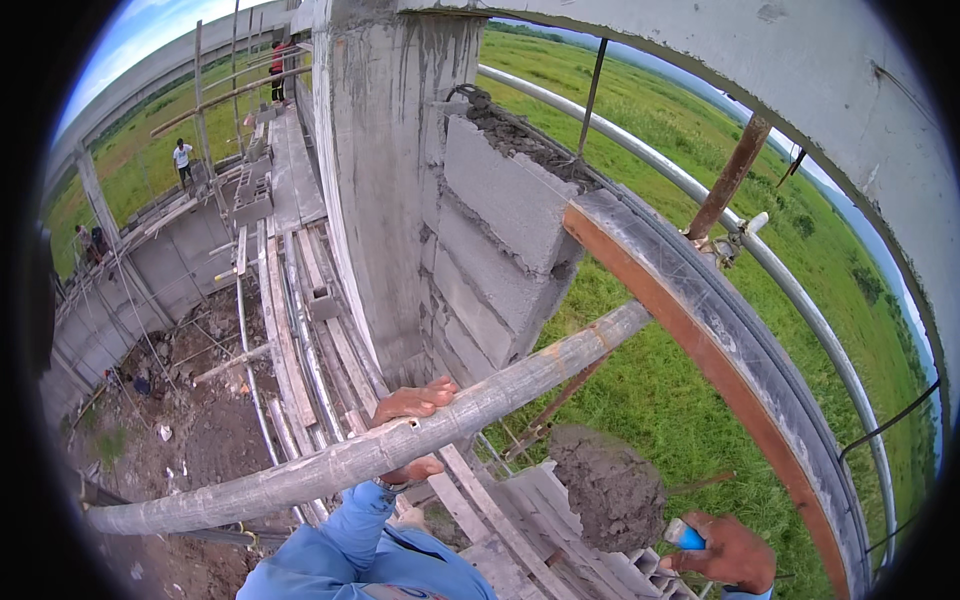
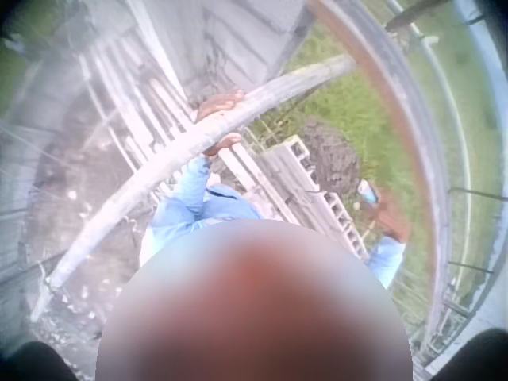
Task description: The person scoops mortar from a pile on a wooden plank using a trowel and applies it to the joints of a partially built cinder block wall. The person repeatedly scoops mortar and spreads it along the top and side joints of the blocks.
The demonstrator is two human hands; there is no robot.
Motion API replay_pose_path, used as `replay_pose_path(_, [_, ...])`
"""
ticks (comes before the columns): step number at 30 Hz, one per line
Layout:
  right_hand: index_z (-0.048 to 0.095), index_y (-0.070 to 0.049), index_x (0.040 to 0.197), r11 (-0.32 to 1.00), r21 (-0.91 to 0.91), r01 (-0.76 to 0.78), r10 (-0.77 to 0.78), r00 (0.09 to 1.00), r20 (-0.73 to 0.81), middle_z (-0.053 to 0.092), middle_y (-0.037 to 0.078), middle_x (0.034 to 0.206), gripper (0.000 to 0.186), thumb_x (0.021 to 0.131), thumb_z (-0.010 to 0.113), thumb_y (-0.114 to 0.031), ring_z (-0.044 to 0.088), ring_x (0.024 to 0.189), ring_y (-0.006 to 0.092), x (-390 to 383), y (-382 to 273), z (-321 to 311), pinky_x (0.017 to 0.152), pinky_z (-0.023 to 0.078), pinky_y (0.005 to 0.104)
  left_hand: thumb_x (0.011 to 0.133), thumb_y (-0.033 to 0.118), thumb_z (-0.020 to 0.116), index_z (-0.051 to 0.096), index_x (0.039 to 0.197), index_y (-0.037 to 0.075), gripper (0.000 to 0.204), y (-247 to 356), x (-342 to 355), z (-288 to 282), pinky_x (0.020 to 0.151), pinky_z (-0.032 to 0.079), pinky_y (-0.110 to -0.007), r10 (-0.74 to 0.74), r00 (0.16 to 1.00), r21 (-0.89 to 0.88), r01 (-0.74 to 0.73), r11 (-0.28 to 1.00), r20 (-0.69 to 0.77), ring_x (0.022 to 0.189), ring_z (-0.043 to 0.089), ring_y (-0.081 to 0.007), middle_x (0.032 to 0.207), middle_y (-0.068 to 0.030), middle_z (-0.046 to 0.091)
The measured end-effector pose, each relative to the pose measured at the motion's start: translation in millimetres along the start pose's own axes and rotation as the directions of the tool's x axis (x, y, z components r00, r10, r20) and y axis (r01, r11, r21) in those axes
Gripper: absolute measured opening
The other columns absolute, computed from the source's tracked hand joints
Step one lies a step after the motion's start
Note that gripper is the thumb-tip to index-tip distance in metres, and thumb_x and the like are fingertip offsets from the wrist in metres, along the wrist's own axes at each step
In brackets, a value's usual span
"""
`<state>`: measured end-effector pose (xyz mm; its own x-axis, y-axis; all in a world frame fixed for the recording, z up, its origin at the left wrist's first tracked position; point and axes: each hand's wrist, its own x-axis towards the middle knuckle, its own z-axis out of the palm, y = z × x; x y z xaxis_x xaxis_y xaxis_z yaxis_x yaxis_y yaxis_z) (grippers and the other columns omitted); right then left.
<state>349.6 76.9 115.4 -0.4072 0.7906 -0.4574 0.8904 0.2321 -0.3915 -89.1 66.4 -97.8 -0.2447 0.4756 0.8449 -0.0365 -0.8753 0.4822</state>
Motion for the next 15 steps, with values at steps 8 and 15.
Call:
replay_pose_path(8, [0.065, -0.003, 0.117, 0.954, 0.181, 0.239, -0.209, 0.963, -0.17, 0.054, -0.001, 0.071, 0.054, 0.085, 0.088, -0.039, 0.052, 0.055, 0.0086, 146, -204, -159, 0.046, 0.039, 0.0281, 0.08, 0.019, 0.093, 0.059, 0.136, 0.01, 0.066, 7, 20, -4, 0.121, 0.043, -0.056, 0.033, 0.999, 0.111, -0.036, 0.993, 0.03, 0.131, 0.067, -0.0335, 0.135, -0.0152, 0.072])
replay_pose_path(15, [0.057, -0.007, 0.111, 0.911, 0.198, 0.362, -0.288, 0.902, -0.32, 0.051, -0.003, 0.07, 0.032, 0.097, 0.077, -0.028, 0.044, 0.044, 0.0042, 324, -319, -218, 0.037, 0.035, 0.0255, 0.084, 0.018, 0.091, 0.064, 0.129, 0.012, 0.052, 15, 22, -11, 0.12, 0.046, -0.057, -0.071, 0.996, 0.134, 0.065, 0.989, 0.046, 0.13, 0.068, -0.0327, 0.136, -0.0132, 0.073])
